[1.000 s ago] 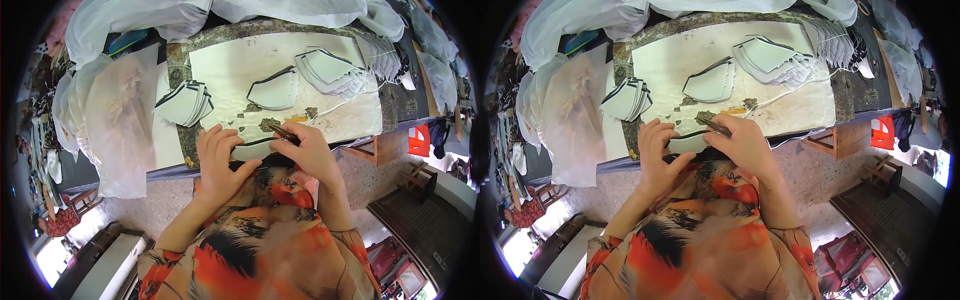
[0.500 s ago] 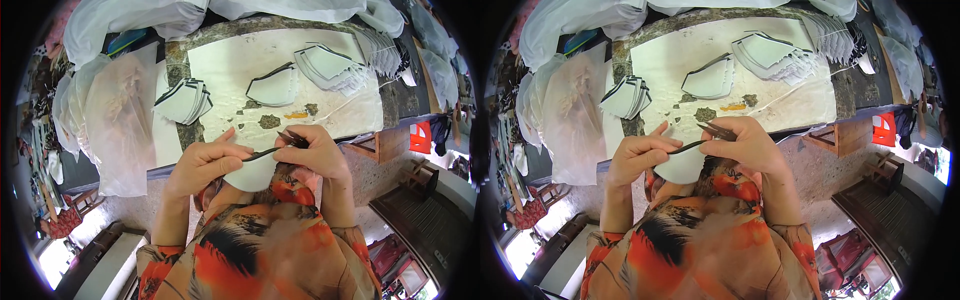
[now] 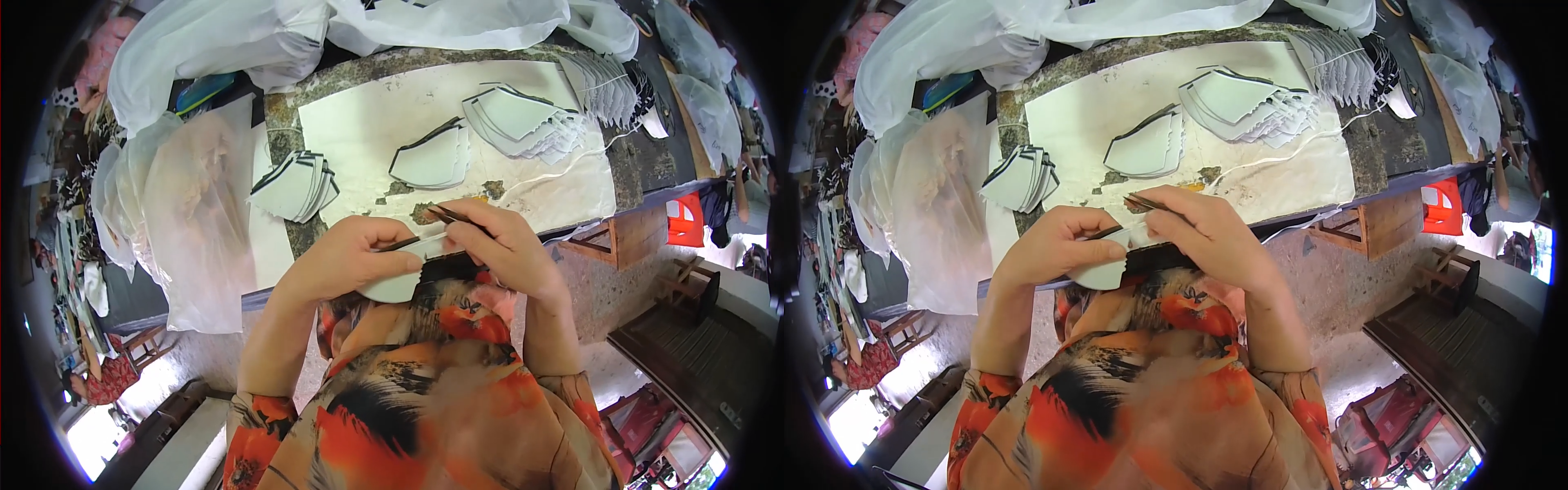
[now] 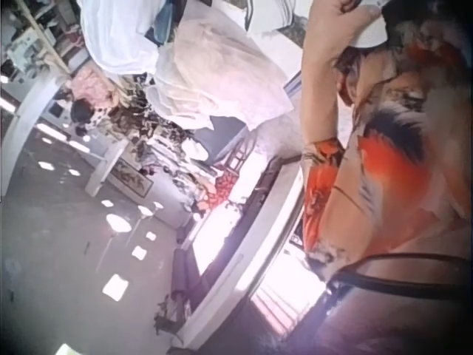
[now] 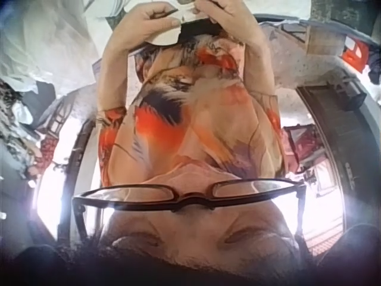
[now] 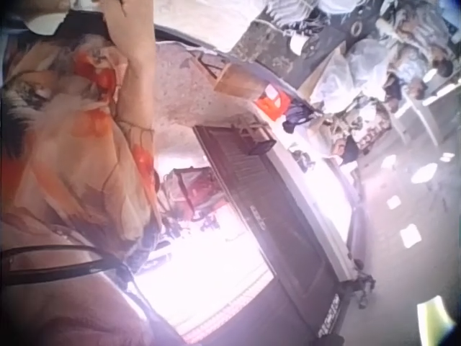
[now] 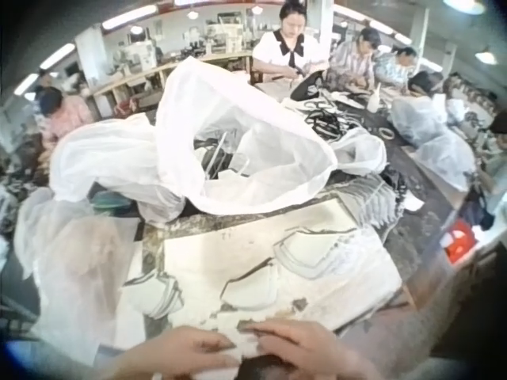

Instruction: Trimming excess fabric from shoe components using thread snips.

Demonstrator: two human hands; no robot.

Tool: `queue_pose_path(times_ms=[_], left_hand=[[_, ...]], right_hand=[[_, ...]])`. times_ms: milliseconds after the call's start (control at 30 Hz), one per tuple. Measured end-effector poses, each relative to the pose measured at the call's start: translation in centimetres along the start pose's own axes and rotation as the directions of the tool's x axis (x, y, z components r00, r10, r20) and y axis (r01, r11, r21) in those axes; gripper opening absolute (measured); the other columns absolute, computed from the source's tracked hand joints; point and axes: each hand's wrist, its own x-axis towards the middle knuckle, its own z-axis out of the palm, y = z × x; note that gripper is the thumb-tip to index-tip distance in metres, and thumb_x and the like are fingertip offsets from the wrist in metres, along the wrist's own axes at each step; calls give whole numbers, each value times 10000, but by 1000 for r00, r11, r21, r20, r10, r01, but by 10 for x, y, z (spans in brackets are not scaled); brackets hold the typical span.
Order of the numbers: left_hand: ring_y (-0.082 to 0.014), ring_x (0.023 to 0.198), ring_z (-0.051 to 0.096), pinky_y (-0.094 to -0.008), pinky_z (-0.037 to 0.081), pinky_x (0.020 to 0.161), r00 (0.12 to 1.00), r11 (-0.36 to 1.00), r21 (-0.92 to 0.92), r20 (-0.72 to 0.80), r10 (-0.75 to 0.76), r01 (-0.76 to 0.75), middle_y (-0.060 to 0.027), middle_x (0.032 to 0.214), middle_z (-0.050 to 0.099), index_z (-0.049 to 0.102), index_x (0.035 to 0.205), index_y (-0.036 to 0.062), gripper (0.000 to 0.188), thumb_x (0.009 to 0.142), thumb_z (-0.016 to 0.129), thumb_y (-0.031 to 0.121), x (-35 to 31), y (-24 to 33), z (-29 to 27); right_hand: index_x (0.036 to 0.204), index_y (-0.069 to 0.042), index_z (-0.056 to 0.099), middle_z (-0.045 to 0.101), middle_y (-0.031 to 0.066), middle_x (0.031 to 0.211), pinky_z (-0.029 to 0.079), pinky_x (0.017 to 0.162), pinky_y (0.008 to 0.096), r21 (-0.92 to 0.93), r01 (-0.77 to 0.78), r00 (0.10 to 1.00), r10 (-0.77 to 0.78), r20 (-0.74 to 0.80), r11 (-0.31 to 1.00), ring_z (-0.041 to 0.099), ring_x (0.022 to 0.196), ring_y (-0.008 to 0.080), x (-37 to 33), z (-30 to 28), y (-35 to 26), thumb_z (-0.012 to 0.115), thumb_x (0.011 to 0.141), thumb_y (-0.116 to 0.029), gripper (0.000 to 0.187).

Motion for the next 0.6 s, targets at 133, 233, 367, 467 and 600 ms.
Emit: queue_pose_path(times_ms=[133,233,367,467,600], left_hand=[[-21,784,595,-194,466,670,999,927,-375,49,12,7,22,923,691,661,1208,17,271,965,713,125,-3,-12,2],[-34,826,627,-198,496,720,999,869,-494,14,48,-34,9,954,704,659,1214,25,266,969,704,118,-9,-10,3],[-42,852,643,-204,512,754,998,833,-551,-6,55,-49,-2,977,713,647,1233,25,275,976,696,110,-13,-15,6],[-44,851,643,-211,514,753,998,820,-570,-39,49,-62,-9,989,718,640,1244,27,282,979,692,106,-12,-19,14],[-77,841,678,-224,536,735,990,765,-631,-130,57,-127,-39,972,737,630,1243,35,280,968,681,57,-12,-18,27]], right_hand=[[1261,-83,688,642,100,1230,536,788,306,-146,320,947,-312,75,936,662,894,192,-4,-14,13,620,978,-86,291],[1244,-101,702,630,139,1294,558,813,346,-473,386,914,-398,80,792,690,950,258,-9,-4,7,647,964,-120,285],[1193,-151,707,658,129,1258,566,812,403,-607,265,926,-373,-56,749,685,1009,328,-6,7,6,643,973,-206,236],[1202,-88,706,687,100,1196,568,814,366,-532,208,967,-254,-14,821,690,999,298,-3,6,3,631,965,-162,259],[1199,-82,699,701,85,1093,565,780,361,-510,260,957,-291,22,820,689,955,284,-1,7,4,620,966,-155,257]])
